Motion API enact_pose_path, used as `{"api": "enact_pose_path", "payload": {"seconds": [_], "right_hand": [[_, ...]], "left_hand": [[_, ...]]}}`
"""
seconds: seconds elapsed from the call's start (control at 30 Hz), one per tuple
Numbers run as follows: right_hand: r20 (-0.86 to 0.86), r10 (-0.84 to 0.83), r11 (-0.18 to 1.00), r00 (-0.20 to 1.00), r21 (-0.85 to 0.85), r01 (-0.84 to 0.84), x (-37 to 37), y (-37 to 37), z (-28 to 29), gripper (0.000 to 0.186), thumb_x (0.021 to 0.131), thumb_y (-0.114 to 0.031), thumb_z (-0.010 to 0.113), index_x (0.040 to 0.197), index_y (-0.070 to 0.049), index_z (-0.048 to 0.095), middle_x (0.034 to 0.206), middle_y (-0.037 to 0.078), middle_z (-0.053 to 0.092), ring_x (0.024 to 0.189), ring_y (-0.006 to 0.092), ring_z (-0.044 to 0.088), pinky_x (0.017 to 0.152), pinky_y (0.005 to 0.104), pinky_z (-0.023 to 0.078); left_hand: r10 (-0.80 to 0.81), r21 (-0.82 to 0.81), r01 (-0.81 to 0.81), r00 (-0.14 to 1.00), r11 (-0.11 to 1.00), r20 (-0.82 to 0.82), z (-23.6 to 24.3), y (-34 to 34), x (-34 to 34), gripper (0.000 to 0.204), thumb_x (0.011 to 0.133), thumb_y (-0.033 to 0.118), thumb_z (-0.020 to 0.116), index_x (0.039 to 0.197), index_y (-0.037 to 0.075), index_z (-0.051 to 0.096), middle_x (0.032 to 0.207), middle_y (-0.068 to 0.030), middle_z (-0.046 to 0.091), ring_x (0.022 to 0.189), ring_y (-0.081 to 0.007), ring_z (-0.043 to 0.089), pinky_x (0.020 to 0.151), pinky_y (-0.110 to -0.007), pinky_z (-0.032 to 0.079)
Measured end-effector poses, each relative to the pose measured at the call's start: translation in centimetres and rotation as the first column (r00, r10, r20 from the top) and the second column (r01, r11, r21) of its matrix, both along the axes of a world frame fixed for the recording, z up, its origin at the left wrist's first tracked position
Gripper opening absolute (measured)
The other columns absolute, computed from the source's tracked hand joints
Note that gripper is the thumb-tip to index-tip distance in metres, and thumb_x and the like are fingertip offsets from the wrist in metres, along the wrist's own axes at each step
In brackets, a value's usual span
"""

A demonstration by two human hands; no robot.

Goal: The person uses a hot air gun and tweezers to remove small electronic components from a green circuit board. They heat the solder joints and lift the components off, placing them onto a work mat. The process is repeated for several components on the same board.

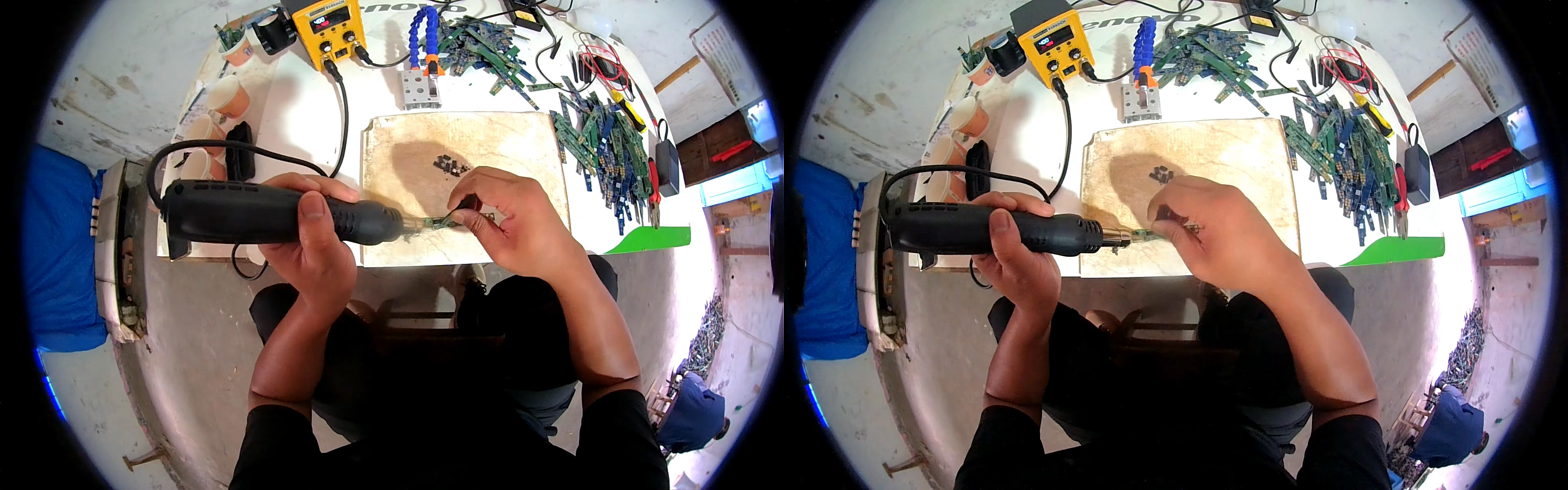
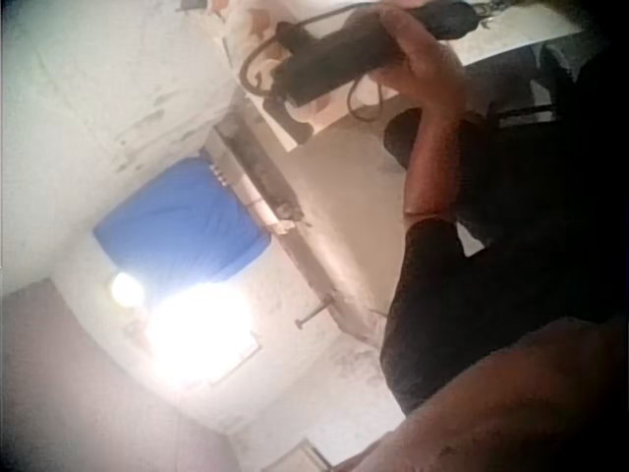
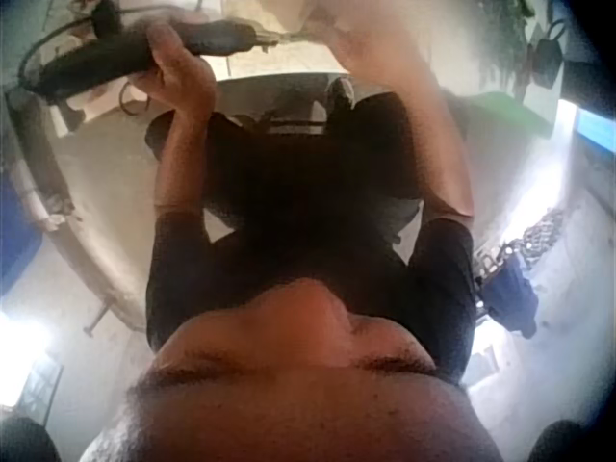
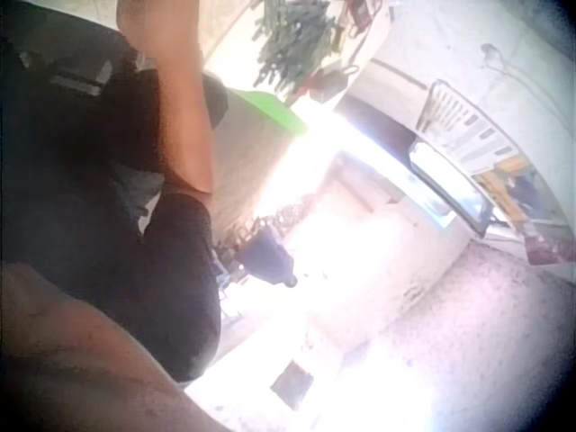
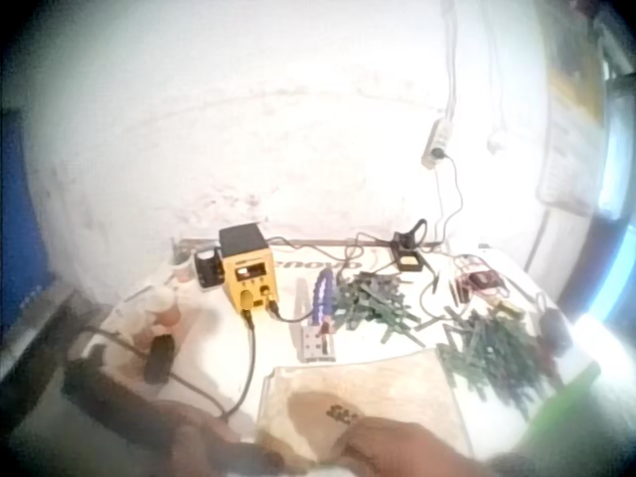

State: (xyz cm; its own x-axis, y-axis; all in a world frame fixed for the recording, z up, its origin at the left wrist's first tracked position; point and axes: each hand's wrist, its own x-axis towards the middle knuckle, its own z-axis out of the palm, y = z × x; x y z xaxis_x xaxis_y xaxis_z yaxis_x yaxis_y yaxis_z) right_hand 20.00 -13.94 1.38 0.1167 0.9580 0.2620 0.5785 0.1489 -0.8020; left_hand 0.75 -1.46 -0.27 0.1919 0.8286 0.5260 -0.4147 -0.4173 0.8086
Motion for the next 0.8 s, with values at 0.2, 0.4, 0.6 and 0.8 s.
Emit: {"api": "enact_pose_path", "payload": {"seconds": [0.2, 0.4, 0.6, 0.8], "right_hand": [[0.048, 0.014, 1.0, 0.999, 0.017, -0.015, -0.07, -0.09, -0.13, 0.015, 0.082, 0.004, 0.066, 0.095, -0.002, 0.062, 0.089, 0.017, 0.062, 0.084, 0.038, 0.063, 0.073, 0.0414, 0.051], [0.133, 0.018, 0.999, 0.991, 0.041, -0.024, -0.13, -0.01, 0.02, 0.016, 0.081, 0.009, 0.066, 0.093, 0.0, 0.062, 0.091, 0.013, 0.065, 0.081, 0.0305, 0.066, 0.071, 0.0347, 0.053], [0.125, 0.023, 0.999, 0.992, 0.042, -0.029, -0.17, 0.0, 0.04, 0.016, 0.082, 0.009, 0.066, 0.093, -0.001, 0.062, 0.091, 0.013, 0.065, 0.081, 0.0306, 0.065, 0.071, 0.0353, 0.052], [0.149, 0.026, 0.998, 0.989, 0.061, -0.035, -0.14, 0.02, -0.08, 0.015, 0.082, 0.008, 0.067, 0.093, -0.001, 0.062, 0.091, 0.013, 0.066, 0.08, 0.0303, 0.065, 0.071, 0.0351, 0.053]], "left_hand": [[-0.002, -0.007, 0.002, 1.0, 1.0, -0.011, 0.06, 0.11, -0.18, 0.015, 0.098, 0.015, 0.055, 0.103, 0.002, 0.049, 0.08, -0.0121, 0.065, 0.074, -0.0137, 0.059, 0.075, -0.027, 0.048], [0.046, 0.017, -0.045, 0.997, 0.999, -0.055, -0.27, 0.31, -0.04, 0.021, 0.097, 0.023, 0.054, 0.104, 0.003, 0.049, 0.076, -0.0139, 0.064, 0.071, -0.0166, 0.06, 0.071, -0.028, 0.051], [0.051, 0.009, -0.05, 0.997, 0.999, -0.065, -0.24, 0.29, -0.1, 0.02, 0.097, 0.022, 0.053, 0.104, 0.003, 0.049, 0.076, -0.0139, 0.064, 0.07, -0.0172, 0.061, 0.072, -0.029, 0.052], [0.065, -0.002, -0.065, 0.996, 0.998, -0.063, -0.14, 0.24, 0.06, 0.021, 0.097, 0.022, 0.054, 0.104, 0.003, 0.049, 0.076, -0.0143, 0.064, 0.07, -0.017, 0.061, 0.072, -0.029, 0.052]]}}
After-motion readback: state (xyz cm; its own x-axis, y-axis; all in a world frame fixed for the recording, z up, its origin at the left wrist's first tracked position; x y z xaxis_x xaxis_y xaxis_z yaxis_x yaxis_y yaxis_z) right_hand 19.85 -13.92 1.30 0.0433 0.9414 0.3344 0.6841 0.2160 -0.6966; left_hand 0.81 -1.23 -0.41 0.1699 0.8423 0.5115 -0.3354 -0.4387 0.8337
